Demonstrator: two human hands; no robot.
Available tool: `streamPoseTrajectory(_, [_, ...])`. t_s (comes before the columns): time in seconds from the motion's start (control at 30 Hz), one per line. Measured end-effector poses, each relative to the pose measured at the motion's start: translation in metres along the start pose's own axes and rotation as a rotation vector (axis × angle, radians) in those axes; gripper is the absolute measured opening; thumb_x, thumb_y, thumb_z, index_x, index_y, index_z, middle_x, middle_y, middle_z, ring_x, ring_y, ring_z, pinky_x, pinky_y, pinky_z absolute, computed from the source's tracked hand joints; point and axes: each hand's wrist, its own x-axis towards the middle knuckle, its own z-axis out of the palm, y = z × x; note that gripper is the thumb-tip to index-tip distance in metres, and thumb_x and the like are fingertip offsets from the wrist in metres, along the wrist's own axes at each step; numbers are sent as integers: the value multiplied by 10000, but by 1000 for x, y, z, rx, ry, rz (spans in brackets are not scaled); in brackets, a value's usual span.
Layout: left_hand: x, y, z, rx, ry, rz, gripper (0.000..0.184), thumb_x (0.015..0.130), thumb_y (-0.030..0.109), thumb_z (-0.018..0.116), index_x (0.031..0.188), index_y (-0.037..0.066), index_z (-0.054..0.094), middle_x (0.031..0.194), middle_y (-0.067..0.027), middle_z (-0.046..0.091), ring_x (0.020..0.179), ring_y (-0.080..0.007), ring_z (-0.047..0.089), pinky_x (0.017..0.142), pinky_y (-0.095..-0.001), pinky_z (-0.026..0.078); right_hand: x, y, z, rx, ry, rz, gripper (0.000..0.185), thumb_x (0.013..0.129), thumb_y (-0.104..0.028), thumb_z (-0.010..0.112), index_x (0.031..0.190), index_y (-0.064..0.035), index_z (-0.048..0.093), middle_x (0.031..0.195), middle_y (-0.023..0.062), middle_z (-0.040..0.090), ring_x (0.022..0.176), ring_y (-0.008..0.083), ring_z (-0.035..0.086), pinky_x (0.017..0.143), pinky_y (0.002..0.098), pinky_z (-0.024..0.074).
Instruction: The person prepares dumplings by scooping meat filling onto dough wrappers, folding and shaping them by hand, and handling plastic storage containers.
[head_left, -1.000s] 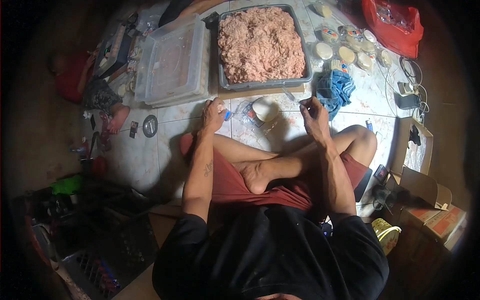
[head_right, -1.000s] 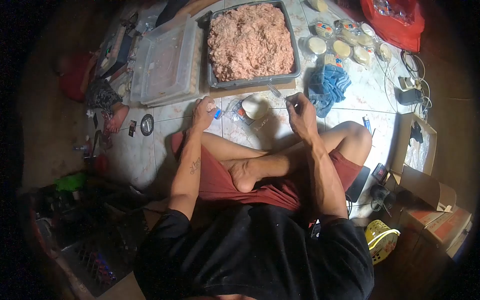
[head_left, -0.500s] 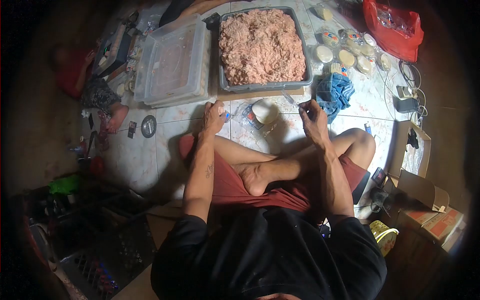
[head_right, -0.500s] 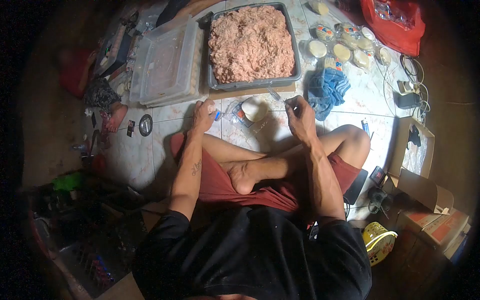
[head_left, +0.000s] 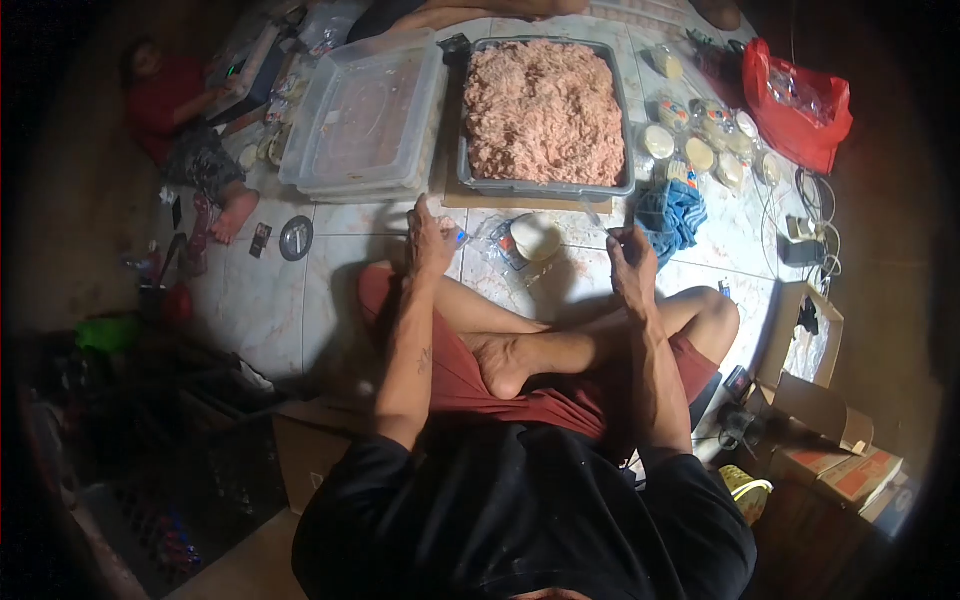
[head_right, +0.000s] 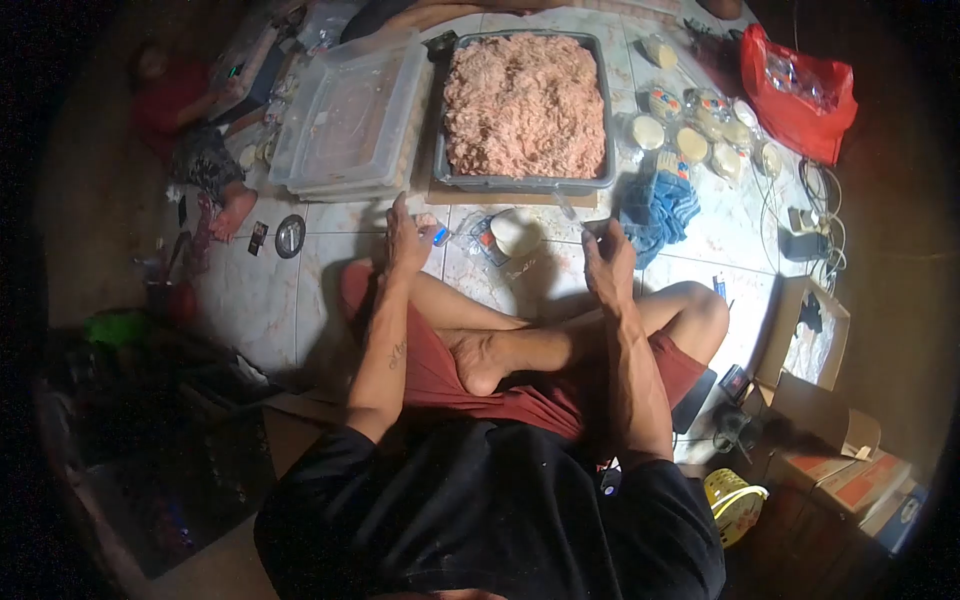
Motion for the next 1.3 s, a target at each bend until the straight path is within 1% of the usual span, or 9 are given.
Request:
streamPoseTrajectory(0.2, [-46,75,40,-263,-383,374,511,839,166,708,1294,13,532,1306,-180,569,1188,-393,550,998,-458,456,7,-2,12,39,201,-118,164,978,-108,576,1010,44,628,794,101,601,757,143,554,717,297,461])
streamPoseTrajectory(0.3, [-60,77,75,40,-208,498,387,862,95,579,1244,61,633,1442,-124,513,1364,-314,427,1161,-536,276,11,-5,8,-113,175,-225,144,942,-86,603,1009,37,635,839,150,625,761,249,614,720,345,488])
streamPoseTrajectory(0.4, [-59,37,137,-45,-137,504,537,895,191,559,1399,20,486,1393,-147,548,1254,-296,516,1098,-465,359,27,-40,-3,-357,138,-458,120,900,-40,591,989,-6,665,847,179,627,756,345,628,680,404,486])
streamPoseTrajectory(0.57, [-54,48,109,-187,50,555,130,854,186,569,772,102,626,829,-89,615,884,-260,616,855,-425,446,80,-93,-19,-735,102,-498,116,911,-102,543,923,-49,645,859,164,636,811,372,626,756,482,453])
streamPoseTrajectory(0.67, [-49,55,101,33,-170,482,70,806,164,628,797,96,644,835,-95,639,875,-285,625,849,-442,453,122,-103,-27,-1045,104,-601,132,902,-128,518,952,-91,635,917,147,645,893,363,632,858,561,390])
streamPoseTrajectory(0.77, [-50,63,84,-69,270,606,80,835,147,604,828,79,644,847,-96,641,877,-276,617,852,-461,443,160,-117,-19,-1177,156,-734,132,891,-111,517,941,-104,639,980,121,653,951,307,637,893,504,380])
streamPoseTrajectory(1.07, [-40,73,62,26,-201,443,85,893,126,568,883,85,643,843,-118,639,846,-285,638,828,-473,460,154,-124,16,-1327,-223,-987,128,887,-128,526,828,-142,639,901,59,640,878,240,624,861,430,382])
streamPoseTrajectory(1.27, [-51,58,84,-167,-396,291,152,892,206,641,930,59,644,920,-164,618,843,-348,651,714,-499,510,217,-125,38,-1444,-33,-713,154,917,-139,488,847,-145,625,893,66,663,861,207,621,844,430,356])
streamPoseTrajectory(1.3, [-50,55,83,-190,-400,319,212,891,255,660,963,57,650,944,-189,605,836,-370,647,687,-491,521,196,-129,44,-1341,-29,-897,140,920,-142,494,863,-136,622,893,60,662,868,195,611,838,416,357])
